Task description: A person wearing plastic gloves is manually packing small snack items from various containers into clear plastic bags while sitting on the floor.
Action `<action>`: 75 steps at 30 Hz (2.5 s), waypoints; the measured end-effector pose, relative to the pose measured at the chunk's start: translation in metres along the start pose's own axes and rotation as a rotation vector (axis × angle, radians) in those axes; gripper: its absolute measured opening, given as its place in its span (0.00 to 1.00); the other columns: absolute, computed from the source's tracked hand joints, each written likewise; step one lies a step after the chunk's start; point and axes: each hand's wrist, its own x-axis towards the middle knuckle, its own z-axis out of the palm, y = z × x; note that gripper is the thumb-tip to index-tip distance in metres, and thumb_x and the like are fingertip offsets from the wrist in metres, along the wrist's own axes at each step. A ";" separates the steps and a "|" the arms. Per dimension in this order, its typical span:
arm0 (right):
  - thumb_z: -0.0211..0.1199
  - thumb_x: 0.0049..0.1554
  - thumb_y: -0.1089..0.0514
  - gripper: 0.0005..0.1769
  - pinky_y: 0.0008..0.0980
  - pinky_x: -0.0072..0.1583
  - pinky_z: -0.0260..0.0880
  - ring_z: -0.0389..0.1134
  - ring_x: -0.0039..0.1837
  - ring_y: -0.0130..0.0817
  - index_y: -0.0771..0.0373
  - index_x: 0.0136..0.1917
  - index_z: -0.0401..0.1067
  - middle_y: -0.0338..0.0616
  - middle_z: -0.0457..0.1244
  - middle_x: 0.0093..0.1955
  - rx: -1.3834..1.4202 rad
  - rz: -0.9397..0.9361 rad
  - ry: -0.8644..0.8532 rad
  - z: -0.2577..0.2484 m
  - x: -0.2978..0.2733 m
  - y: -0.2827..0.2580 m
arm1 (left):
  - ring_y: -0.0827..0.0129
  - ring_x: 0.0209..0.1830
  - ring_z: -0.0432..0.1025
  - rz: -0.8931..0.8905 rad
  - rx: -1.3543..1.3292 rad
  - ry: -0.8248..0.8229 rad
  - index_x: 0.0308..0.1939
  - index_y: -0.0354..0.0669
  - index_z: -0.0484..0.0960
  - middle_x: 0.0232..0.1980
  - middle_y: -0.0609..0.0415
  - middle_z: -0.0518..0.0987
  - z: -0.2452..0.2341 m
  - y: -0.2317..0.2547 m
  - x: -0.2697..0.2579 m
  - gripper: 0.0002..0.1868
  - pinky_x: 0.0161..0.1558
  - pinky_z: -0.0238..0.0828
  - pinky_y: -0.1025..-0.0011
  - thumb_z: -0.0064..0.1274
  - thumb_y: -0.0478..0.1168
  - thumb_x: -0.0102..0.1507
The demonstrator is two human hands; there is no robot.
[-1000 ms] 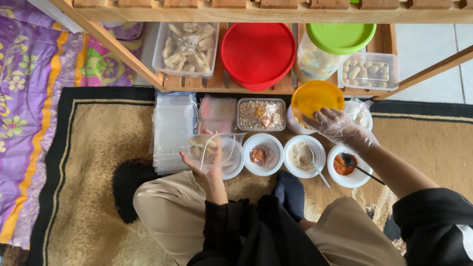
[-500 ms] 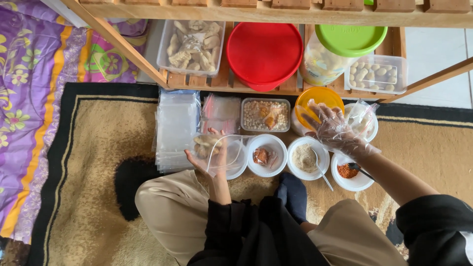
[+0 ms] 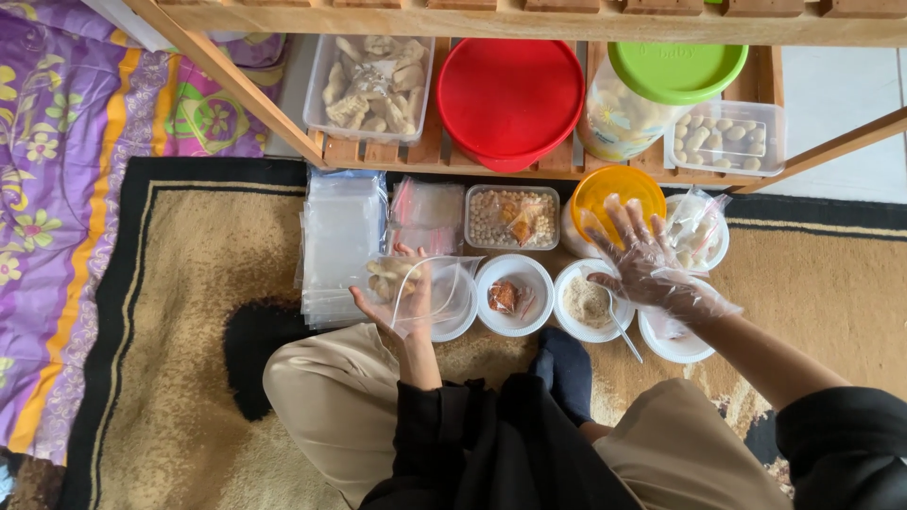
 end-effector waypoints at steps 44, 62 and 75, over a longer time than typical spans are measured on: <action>0.62 0.54 0.49 0.06 0.52 0.55 0.74 0.74 0.55 0.55 0.49 0.45 0.74 0.52 0.70 0.48 1.331 1.091 0.532 0.073 -0.043 0.152 | 0.38 0.58 0.72 -0.123 0.121 -0.036 0.41 0.31 0.75 0.53 0.30 0.75 -0.014 -0.041 -0.018 0.31 0.69 0.57 0.31 0.72 0.50 0.46; 0.40 0.68 0.37 0.33 0.29 0.66 0.78 0.75 0.63 0.34 0.65 0.66 0.69 0.46 0.70 0.63 1.822 0.878 0.615 0.010 -0.033 0.158 | 0.54 0.65 0.67 -0.293 0.010 -0.156 0.50 0.42 0.81 0.58 0.42 0.74 -0.025 -0.025 -0.006 0.30 0.72 0.57 0.42 0.71 0.51 0.49; 0.43 0.69 0.67 0.08 0.36 0.50 0.77 0.75 0.49 0.40 0.61 0.54 0.62 0.56 0.70 0.50 1.484 0.405 0.638 -0.037 0.041 0.038 | 0.38 0.58 0.71 -0.102 0.061 -0.035 0.46 0.31 0.75 0.53 0.31 0.74 -0.008 -0.029 -0.014 0.33 0.68 0.54 0.30 0.71 0.49 0.48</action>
